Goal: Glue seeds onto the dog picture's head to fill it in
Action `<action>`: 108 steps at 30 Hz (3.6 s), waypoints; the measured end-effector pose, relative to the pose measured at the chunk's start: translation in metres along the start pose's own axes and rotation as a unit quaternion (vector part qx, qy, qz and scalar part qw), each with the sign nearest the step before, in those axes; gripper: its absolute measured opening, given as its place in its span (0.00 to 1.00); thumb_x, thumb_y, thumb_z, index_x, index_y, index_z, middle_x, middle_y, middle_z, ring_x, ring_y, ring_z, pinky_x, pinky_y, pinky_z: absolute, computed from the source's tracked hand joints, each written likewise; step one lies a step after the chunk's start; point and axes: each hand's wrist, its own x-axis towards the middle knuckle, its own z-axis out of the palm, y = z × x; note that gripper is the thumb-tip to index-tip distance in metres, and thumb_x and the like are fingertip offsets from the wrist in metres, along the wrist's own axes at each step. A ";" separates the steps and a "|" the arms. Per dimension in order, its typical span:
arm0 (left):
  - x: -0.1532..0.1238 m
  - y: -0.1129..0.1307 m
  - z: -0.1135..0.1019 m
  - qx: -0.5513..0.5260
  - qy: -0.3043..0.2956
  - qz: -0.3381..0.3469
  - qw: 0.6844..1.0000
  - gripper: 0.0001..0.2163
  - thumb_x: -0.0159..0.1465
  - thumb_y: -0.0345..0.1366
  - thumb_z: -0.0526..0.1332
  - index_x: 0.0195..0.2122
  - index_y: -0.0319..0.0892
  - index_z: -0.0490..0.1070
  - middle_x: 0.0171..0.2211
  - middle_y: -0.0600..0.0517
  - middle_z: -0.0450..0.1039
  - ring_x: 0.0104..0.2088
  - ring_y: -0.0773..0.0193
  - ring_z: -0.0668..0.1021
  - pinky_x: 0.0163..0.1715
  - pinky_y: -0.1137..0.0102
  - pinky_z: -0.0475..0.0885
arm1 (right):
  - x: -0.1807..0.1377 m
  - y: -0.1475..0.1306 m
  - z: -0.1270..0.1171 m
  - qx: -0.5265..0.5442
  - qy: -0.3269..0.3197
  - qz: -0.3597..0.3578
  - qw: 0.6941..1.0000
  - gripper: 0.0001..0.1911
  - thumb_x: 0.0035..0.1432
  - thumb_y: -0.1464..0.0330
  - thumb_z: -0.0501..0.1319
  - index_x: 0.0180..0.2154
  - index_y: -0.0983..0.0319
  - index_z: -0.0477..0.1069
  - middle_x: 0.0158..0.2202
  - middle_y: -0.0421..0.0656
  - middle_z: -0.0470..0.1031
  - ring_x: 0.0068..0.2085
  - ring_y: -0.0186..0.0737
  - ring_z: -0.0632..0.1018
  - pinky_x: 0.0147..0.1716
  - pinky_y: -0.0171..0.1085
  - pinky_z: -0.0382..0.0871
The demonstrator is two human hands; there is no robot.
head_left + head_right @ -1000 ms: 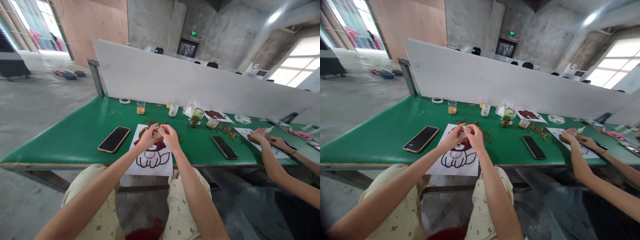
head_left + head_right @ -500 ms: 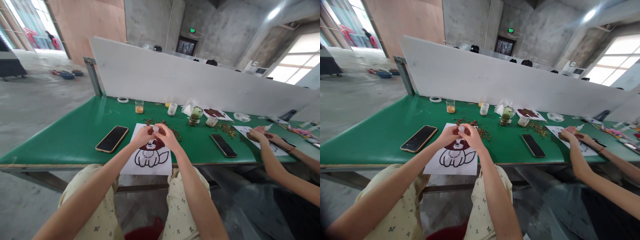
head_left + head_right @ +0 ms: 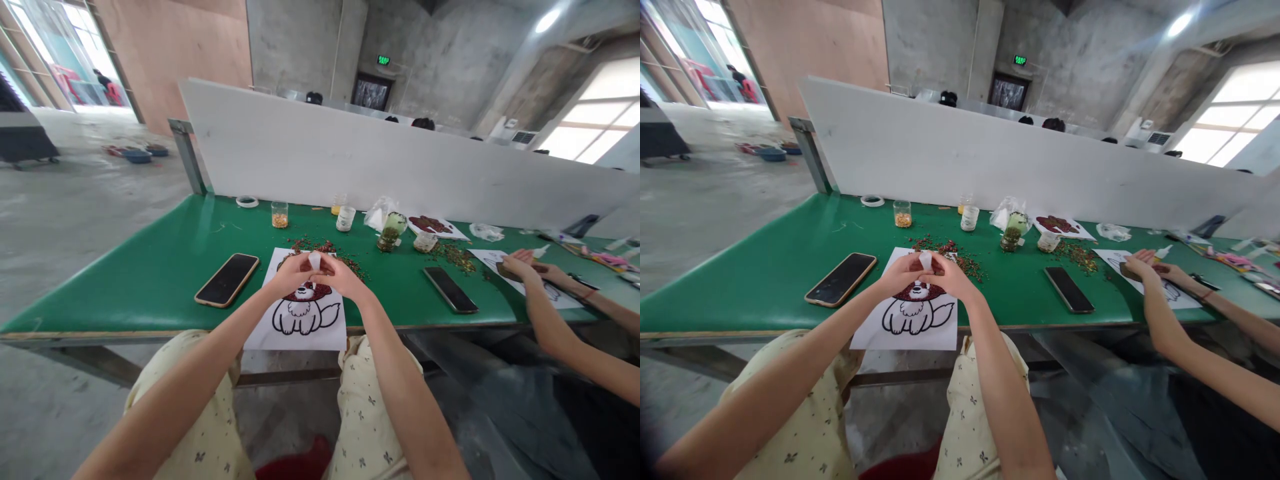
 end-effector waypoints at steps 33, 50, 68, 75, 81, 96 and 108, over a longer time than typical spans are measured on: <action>-0.004 -0.005 -0.009 0.131 0.030 -0.027 0.991 0.15 0.51 0.43 0.63 0.34 0.35 0.74 0.30 0.49 0.76 0.31 0.59 0.77 0.32 0.69 0.70 | 0.006 0.004 0.011 0.046 0.025 0.017 0.998 0.31 0.38 0.63 0.70 0.46 0.63 0.67 0.45 0.46 0.74 0.46 0.45 0.75 0.48 0.44 0.68; -0.001 -0.020 -0.006 0.007 0.018 -0.044 0.999 0.16 0.50 0.42 0.66 0.35 0.35 0.75 0.31 0.50 0.77 0.34 0.58 0.78 0.37 0.66 0.72 | 0.004 0.002 0.016 0.028 0.061 0.014 0.998 0.25 0.39 0.61 0.69 0.41 0.61 0.70 0.42 0.44 0.76 0.44 0.45 0.76 0.47 0.44 0.69; -0.001 -0.025 -0.005 -0.026 0.009 -0.060 0.998 0.13 0.47 0.39 0.65 0.31 0.35 0.76 0.26 0.50 0.77 0.29 0.58 0.78 0.33 0.66 0.72 | 0.007 0.018 0.019 0.023 0.114 0.037 0.993 0.25 0.34 0.62 0.71 0.37 0.63 0.72 0.36 0.43 0.78 0.38 0.45 0.77 0.42 0.42 0.71; -0.001 -0.026 -0.007 -0.003 0.009 -0.050 0.999 0.11 0.48 0.38 0.64 0.30 0.36 0.76 0.27 0.51 0.77 0.29 0.60 0.77 0.32 0.69 0.71 | 0.008 0.019 0.019 0.032 0.110 0.029 0.993 0.24 0.34 0.63 0.71 0.37 0.63 0.71 0.35 0.42 0.77 0.38 0.43 0.77 0.41 0.41 0.71; -0.001 -0.025 -0.007 -0.007 0.002 -0.044 0.999 0.11 0.48 0.38 0.63 0.31 0.37 0.76 0.26 0.52 0.77 0.29 0.60 0.77 0.32 0.68 0.71 | 0.007 0.016 0.020 0.034 0.112 0.031 0.993 0.23 0.34 0.63 0.71 0.36 0.63 0.72 0.35 0.43 0.77 0.38 0.44 0.77 0.41 0.41 0.70; 0.001 -0.030 -0.007 -0.016 0.006 -0.046 0.999 0.12 0.48 0.36 0.63 0.32 0.35 0.76 0.27 0.51 0.76 0.30 0.60 0.77 0.35 0.68 0.71 | 0.008 0.015 0.020 0.035 0.109 0.020 0.993 0.22 0.35 0.63 0.70 0.36 0.63 0.72 0.35 0.41 0.77 0.38 0.43 0.76 0.42 0.40 0.70; 0.002 -0.029 -0.008 -0.004 0.013 -0.037 0.999 0.12 0.49 0.36 0.63 0.31 0.34 0.76 0.26 0.52 0.75 0.29 0.60 0.76 0.33 0.69 0.70 | 0.011 0.020 0.019 0.030 0.109 0.010 0.994 0.23 0.36 0.64 0.70 0.37 0.62 0.72 0.36 0.41 0.77 0.39 0.43 0.76 0.42 0.40 0.70</action>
